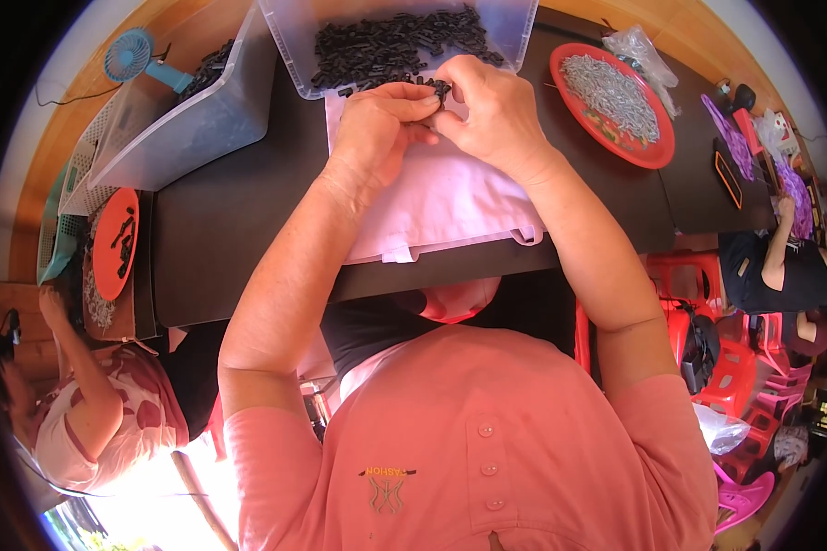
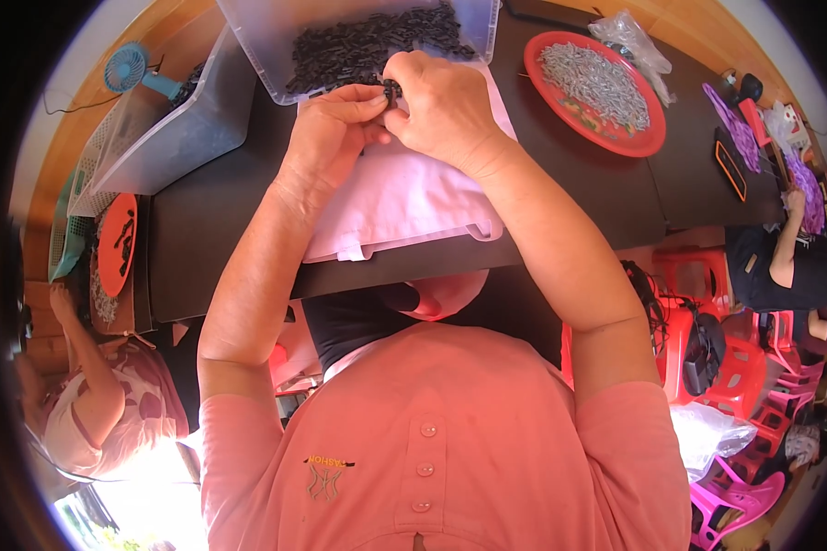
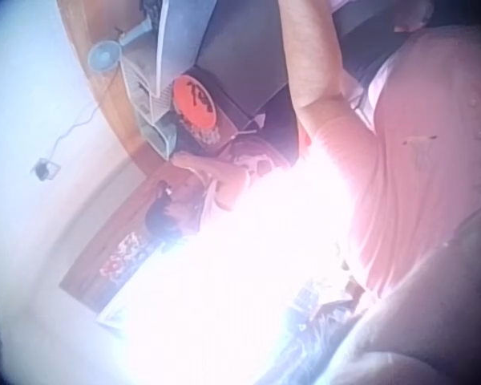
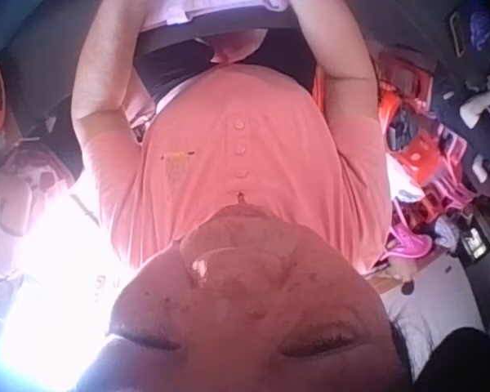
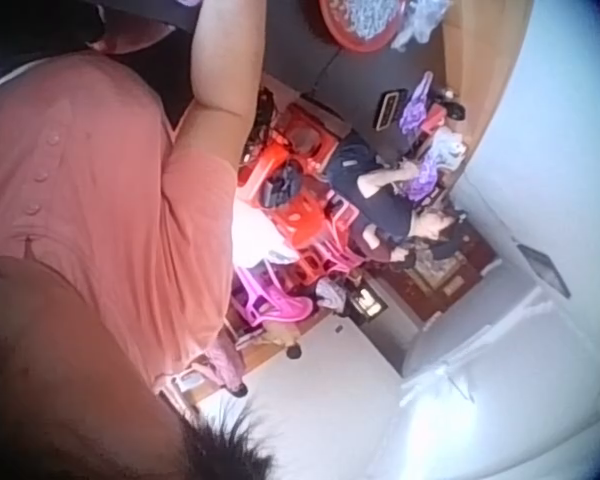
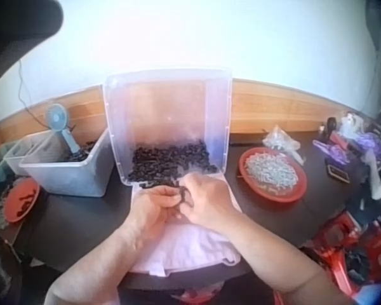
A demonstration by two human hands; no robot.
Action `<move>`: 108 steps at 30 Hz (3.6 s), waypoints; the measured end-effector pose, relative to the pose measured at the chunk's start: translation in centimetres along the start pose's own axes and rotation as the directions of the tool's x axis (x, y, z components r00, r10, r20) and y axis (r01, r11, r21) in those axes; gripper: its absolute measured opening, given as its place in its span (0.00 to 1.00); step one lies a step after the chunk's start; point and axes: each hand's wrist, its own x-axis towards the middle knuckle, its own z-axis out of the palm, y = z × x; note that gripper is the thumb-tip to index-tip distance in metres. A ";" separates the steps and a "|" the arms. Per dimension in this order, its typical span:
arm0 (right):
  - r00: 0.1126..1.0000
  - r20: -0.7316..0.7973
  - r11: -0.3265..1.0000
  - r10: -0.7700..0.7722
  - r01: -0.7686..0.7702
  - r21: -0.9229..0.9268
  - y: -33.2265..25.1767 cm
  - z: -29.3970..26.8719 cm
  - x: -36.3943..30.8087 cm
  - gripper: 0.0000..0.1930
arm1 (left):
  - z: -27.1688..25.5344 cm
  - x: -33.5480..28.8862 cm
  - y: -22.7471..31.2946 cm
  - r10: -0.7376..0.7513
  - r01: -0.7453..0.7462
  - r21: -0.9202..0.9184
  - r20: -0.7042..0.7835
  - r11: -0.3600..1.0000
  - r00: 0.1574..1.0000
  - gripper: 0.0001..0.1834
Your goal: The person assembles small plastic components by inserting metal pins into black plastic pieces by hand, and pours additional metal pins from a plate onto a cloth.
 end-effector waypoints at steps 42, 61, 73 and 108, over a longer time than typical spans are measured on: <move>0.984 -0.122 0.992 -0.128 0.127 -0.018 -0.5 -1.1 -0.1 0.13 | -0.2 0.2 0.2 -0.101 0.148 -0.173 0.252 0.974 0.962 0.25; 0.972 0.054 0.964 0.229 -0.235 0.127 0.3 -1.1 -0.2 0.24 | 1.6 -2.2 3.9 0.417 -0.384 0.235 -0.113 0.893 0.902 0.08; 0.861 -0.152 0.866 0.486 -0.452 0.213 2.0 -1.5 0.7 0.18 | -7.4 -2.3 17.4 0.789 -0.032 0.872 0.458 -0.489 0.410 0.13; 0.902 0.299 0.707 0.310 -0.429 0.562 1.1 -0.8 0.1 0.07 | -0.2 0.0 0.9 -0.054 0.050 0.034 0.118 0.998 0.992 0.09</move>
